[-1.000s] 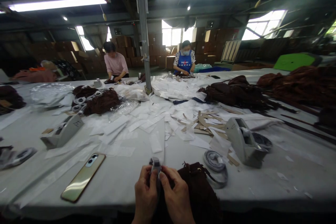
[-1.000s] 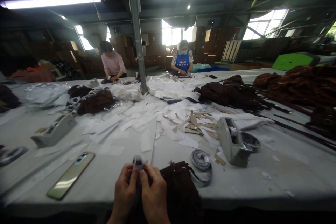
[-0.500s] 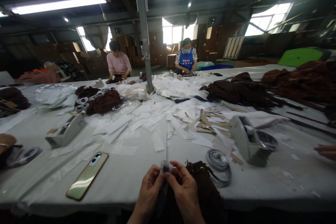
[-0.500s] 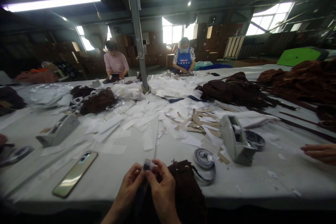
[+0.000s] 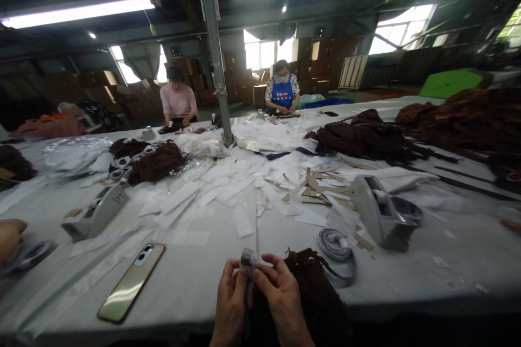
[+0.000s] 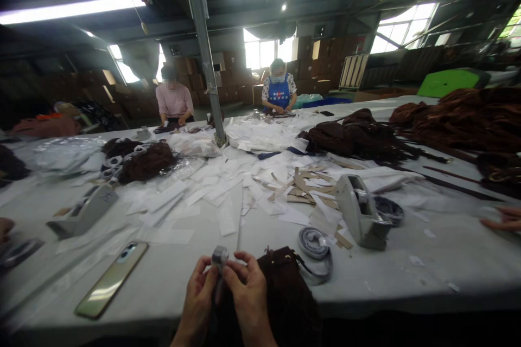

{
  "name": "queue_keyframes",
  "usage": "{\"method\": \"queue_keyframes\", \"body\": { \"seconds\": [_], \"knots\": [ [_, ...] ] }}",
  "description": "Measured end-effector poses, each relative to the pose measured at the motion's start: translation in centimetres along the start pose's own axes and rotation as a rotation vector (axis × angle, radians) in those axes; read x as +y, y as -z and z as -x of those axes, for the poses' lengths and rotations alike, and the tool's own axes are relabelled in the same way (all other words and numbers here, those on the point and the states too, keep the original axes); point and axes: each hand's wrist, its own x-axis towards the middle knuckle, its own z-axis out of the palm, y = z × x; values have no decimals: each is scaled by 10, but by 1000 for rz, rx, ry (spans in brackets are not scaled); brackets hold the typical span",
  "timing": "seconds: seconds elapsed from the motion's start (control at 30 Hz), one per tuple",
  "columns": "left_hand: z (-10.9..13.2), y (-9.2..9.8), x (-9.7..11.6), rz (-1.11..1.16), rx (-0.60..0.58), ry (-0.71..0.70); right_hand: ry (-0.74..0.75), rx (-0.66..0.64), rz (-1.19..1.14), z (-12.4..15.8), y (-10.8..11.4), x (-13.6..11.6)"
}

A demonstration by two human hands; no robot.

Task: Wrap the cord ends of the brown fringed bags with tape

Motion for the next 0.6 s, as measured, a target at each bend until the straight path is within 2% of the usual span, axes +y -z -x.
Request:
{"method": "queue_keyframes", "body": {
  "seconds": [0.1, 0.23, 0.43, 0.6],
  "knots": [
    [0, -1, -4, -7, 31, -2, 109, 57, 221, -2, -3, 0],
    [4, -4, 3, -11, 38, -4, 236, 19, 423, 2, -3, -7],
    [3, -2, 10, 10, -28, -6, 224, -115, 427, 6, 3, -16],
    [-2, 3, 12, -26, -134, -5, 127, -221, 379, 0, 8, -13]
  ]
}}
